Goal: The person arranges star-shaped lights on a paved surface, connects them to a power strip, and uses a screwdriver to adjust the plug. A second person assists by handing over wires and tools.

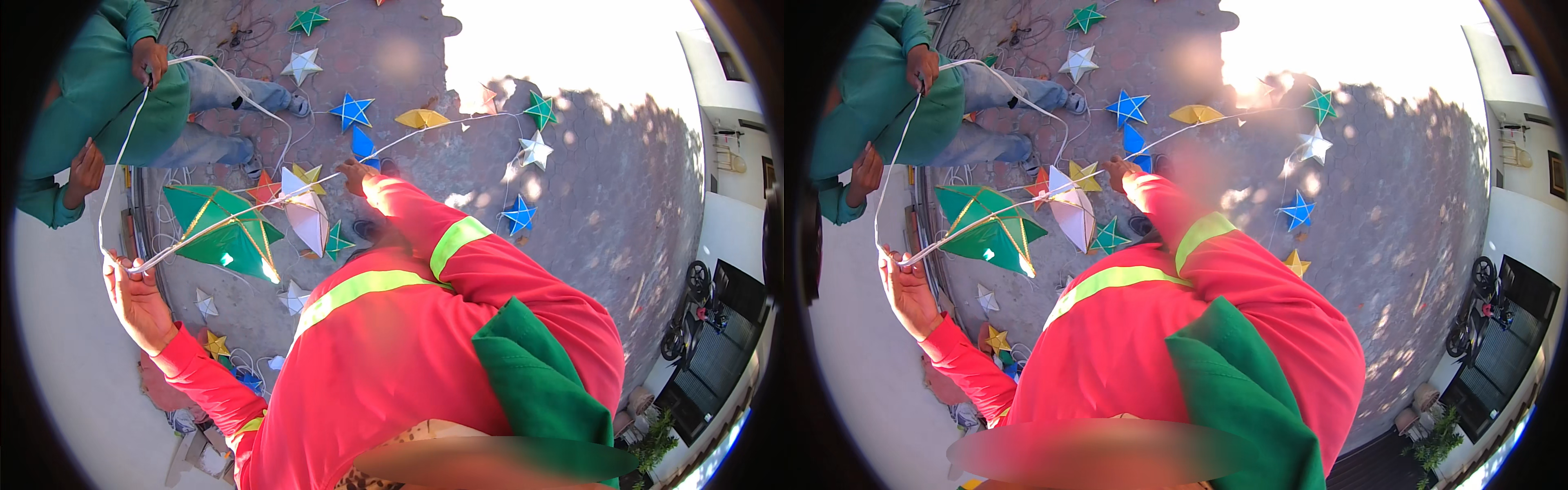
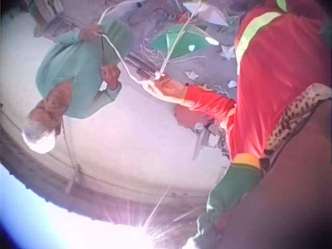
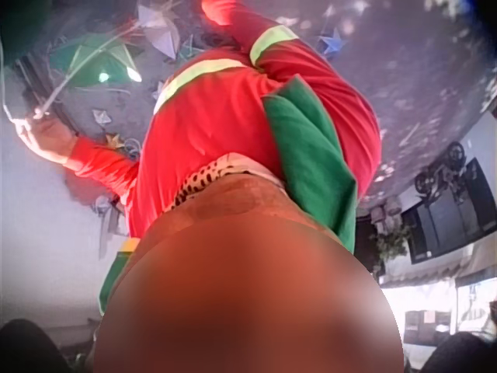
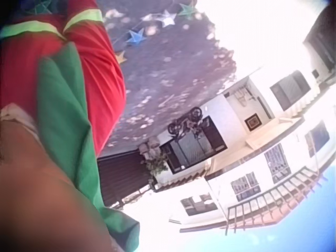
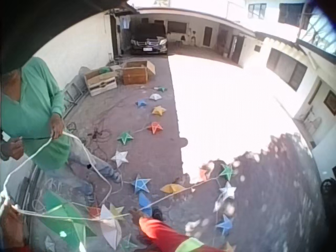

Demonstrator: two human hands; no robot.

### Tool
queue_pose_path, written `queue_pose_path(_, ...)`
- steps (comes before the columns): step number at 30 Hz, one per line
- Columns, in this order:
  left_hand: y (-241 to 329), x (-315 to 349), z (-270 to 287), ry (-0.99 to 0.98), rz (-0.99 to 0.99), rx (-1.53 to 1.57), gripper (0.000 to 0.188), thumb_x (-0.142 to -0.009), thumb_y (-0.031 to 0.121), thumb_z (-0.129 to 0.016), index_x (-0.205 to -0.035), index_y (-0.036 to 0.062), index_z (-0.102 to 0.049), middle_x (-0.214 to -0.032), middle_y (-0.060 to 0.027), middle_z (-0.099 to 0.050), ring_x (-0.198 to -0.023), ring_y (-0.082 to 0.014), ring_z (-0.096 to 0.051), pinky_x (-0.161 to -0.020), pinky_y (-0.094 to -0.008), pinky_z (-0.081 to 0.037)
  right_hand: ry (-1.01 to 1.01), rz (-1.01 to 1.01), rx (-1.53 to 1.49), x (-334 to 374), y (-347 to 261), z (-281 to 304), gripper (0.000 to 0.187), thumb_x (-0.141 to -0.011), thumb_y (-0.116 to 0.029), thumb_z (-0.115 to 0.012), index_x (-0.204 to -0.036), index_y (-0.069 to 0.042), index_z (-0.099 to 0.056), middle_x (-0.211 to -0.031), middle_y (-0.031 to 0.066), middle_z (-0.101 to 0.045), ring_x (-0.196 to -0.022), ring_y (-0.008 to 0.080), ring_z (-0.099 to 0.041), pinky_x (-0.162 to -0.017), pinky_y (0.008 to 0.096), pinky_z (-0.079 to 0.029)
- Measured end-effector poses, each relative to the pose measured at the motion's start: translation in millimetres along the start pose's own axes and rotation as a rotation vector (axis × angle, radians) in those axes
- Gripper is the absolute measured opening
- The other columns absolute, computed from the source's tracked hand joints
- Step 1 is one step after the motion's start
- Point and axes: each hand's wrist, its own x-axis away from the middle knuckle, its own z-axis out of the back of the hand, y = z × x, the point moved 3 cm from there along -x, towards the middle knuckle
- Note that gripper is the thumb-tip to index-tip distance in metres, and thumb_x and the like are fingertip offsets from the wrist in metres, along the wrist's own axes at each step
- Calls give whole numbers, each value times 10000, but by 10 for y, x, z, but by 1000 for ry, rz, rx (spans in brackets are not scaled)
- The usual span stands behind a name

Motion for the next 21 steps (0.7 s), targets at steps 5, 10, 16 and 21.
queue_pose_path(5, 320, -398, 458, 58, -4, -25, 385, -971, 86, -517, -1325, -39, -432, -1025, -72, -571, -954, -169, -596, -785, -273, -516, 113, 68, 96, -65, 120, 53, 191, -853, -189, -594, -1020, -123, -660, -1045, 133, -652, -981, 352, -635, -796, 456, -527)
queue_pose_path(10, 302, -549, 881, 80, 8, -124, 386, -962, 102, -541, -1319, -18, -456, -1082, -85, -595, -989, -174, -603, -850, -290, -523, 197, 301, 153, 243, -22, 201, 141, -853, -184, -557, -888, -77, -642, -836, 160, -662, -828, 364, -648, -697, 474, -511)
queue_pose_path(16, 154, -610, 1134, 113, 4, -174, 346, -949, 109, -567, -1270, 8, -485, -1009, -67, -607, -972, -170, -610, -840, -288, -526, 207, 587, 71, 614, -981, 416, 139, -858, -163, -551, -847, -44, -621, -812, 136, -645, -783, 329, -650, -666, 440, -516)
queue_pose_path(21, 155, -706, 1335, 141, -18, -211, 329, -941, 111, -581, -1249, 22, -506, -1098, -72, -597, -1010, -172, -609, -860, -297, -523, 184, 789, -22, 832, -1886, 562, 178, -885, -193, -545, -833, -45, -629, -809, 135, -649, -823, 335, -647, -718, 437, -506)
